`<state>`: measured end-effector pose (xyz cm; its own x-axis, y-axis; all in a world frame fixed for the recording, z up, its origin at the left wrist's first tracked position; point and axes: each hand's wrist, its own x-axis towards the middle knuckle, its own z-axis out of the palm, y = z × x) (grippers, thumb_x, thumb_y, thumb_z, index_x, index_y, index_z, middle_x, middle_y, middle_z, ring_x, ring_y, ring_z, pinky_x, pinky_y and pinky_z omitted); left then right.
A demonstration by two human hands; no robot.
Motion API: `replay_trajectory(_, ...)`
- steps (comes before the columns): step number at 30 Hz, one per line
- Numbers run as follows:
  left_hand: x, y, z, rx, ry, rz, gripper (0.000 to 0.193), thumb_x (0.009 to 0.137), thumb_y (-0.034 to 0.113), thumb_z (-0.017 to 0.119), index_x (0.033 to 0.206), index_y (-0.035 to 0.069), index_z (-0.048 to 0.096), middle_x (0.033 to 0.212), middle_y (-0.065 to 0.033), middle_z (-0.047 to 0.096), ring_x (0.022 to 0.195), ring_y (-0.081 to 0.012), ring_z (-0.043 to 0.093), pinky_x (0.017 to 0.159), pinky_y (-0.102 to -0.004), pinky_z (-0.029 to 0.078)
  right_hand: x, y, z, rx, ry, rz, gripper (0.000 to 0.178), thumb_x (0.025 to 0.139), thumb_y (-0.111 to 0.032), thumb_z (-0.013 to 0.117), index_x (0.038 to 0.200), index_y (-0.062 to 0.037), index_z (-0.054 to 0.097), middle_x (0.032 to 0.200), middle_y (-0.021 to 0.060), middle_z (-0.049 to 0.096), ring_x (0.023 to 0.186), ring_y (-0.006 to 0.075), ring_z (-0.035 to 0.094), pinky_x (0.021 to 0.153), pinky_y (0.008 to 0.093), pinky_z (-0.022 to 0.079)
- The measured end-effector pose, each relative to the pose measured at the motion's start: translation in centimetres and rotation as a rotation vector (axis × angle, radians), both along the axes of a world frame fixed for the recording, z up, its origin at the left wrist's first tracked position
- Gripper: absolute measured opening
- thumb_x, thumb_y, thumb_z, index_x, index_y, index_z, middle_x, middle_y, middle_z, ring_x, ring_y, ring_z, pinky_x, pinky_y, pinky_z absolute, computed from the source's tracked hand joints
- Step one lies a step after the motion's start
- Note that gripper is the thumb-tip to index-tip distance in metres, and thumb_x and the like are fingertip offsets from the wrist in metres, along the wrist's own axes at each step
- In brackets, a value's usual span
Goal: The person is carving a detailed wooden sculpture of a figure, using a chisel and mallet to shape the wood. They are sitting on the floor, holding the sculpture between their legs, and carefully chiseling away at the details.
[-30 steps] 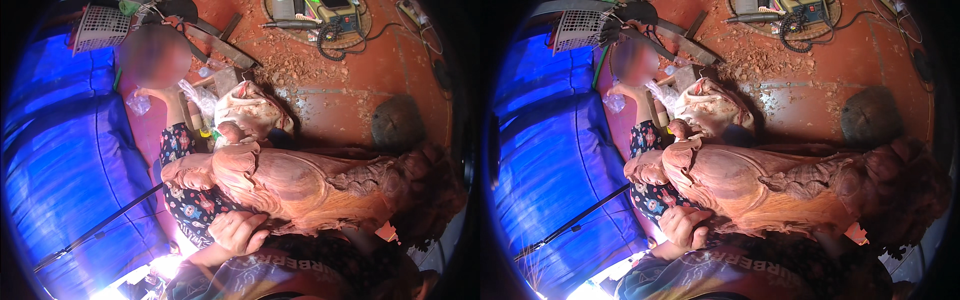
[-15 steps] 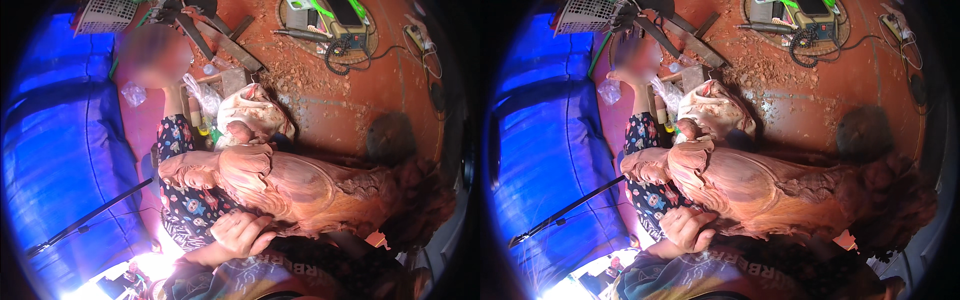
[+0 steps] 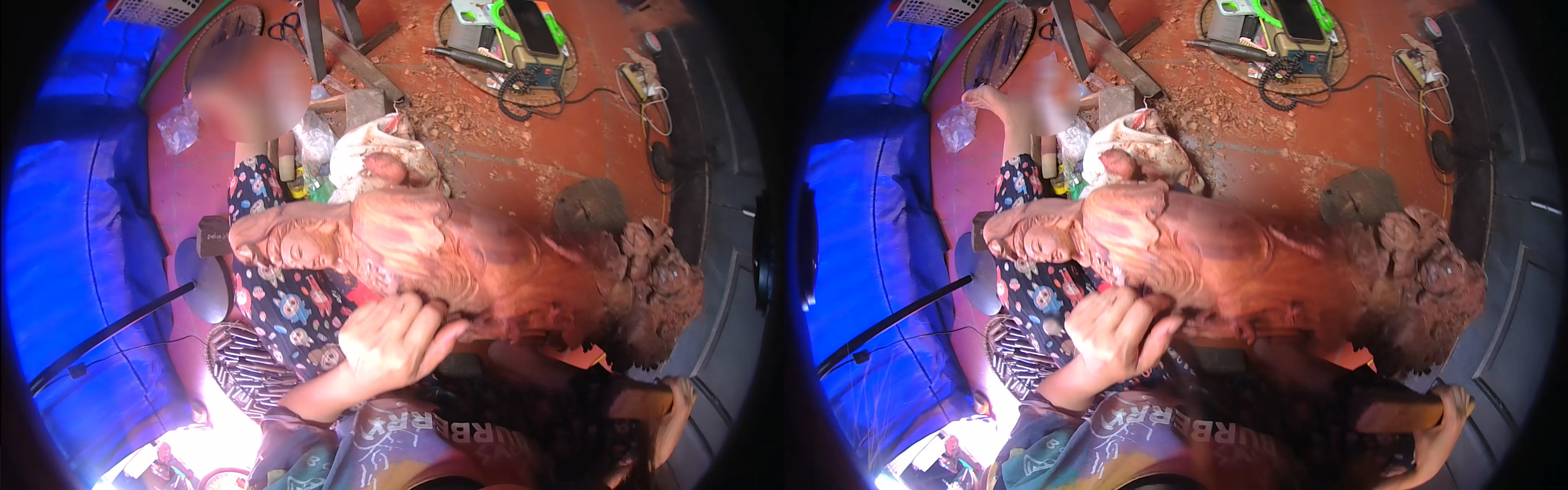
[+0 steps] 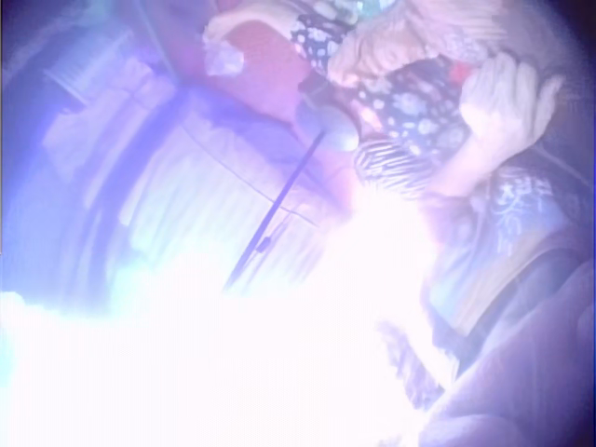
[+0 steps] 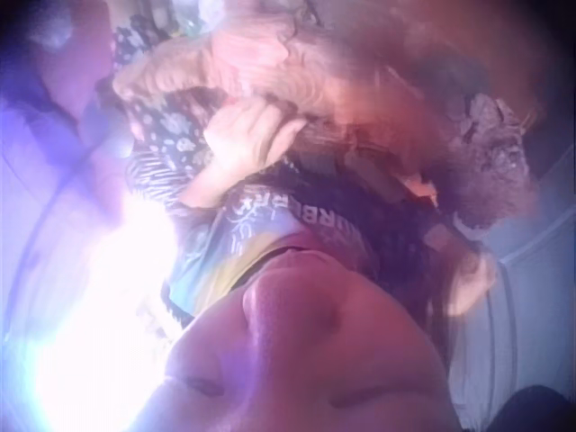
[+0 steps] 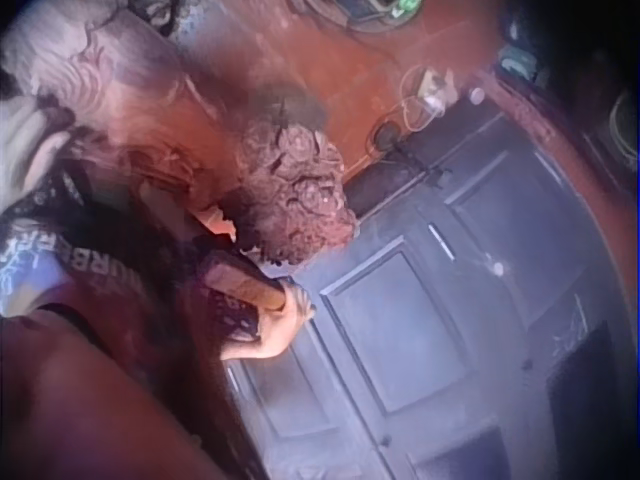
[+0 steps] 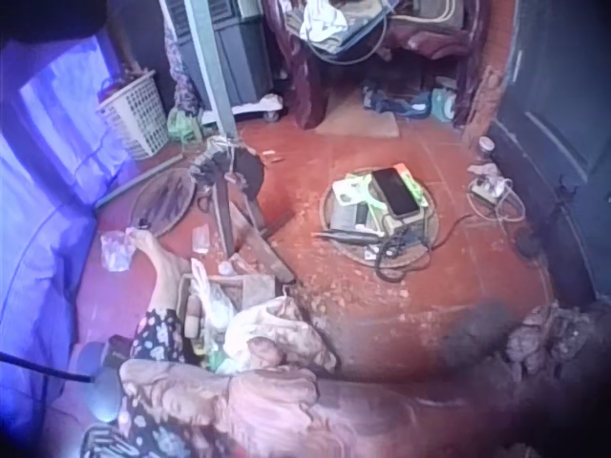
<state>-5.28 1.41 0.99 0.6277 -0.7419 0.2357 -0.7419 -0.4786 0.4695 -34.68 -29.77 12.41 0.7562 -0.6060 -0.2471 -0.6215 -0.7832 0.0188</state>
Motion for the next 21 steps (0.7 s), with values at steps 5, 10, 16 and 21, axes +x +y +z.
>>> replay_trajectory(5, 0.1, 0.8, 0.9, -0.024, 0.112, 0.012, 0.013, 0.083, 0.020, 0.068, 0.079, 0.008, 0.067, 0.071, -0.0070, 0.060, 0.062, -0.0252, 0.059, 0.059, -0.0346, 0.045, 1.6, 0.3, 0.2, 0.020, -0.073, 0.077, 0.038, 0.050, 0.000, 0.069, 0.085, -0.0017, 0.055, 0.080, 0.0142, 0.052, 0.085, 0.0353, 0.050, 0.082, 0.0371, 0.036)
replay_trajectory(10, -0.7, 5.6, 11.1, -0.686, 0.822, -0.308, 0.032, 0.095, 0.024, 0.049, 0.099, -0.001, 0.068, 0.097, -0.0142, 0.069, 0.094, -0.0307, 0.065, 0.087, -0.0400, 0.048, 1.5, 0.7, 0.1, 0.069, -0.210, 0.123, 0.045, 0.048, -0.002, 0.079, 0.089, -0.0020, 0.059, 0.084, 0.0130, 0.059, 0.087, 0.0345, 0.057, 0.080, 0.0370, 0.042)
replay_trajectory(16, -5.2, 5.1, 15.4, -0.872, 0.895, -0.771, 0.032, 0.096, 0.024, 0.047, 0.101, -0.002, 0.066, 0.097, -0.0148, 0.068, 0.093, -0.0299, 0.064, 0.087, -0.0398, 0.048, -0.1, 0.8, 0.8, 0.146, -0.216, 0.067, 0.047, 0.052, -0.002, 0.084, 0.092, 0.0006, 0.060, 0.085, 0.0147, 0.063, 0.081, 0.0331, 0.062, 0.075, 0.0340, 0.047)
replay_trajectory(21, -7.3, 4.6, 15.5, -0.908, 0.888, -0.839, 0.033, 0.096, 0.024, 0.045, 0.103, -0.002, 0.064, 0.097, -0.0154, 0.067, 0.093, -0.0291, 0.064, 0.086, -0.0396, 0.048, -0.8, 0.9, 0.6, 0.222, -0.253, 0.031, 0.045, 0.054, 0.004, 0.082, 0.094, 0.0011, 0.060, 0.082, 0.0103, 0.064, 0.078, 0.0194, 0.061, 0.076, 0.0290, 0.047)
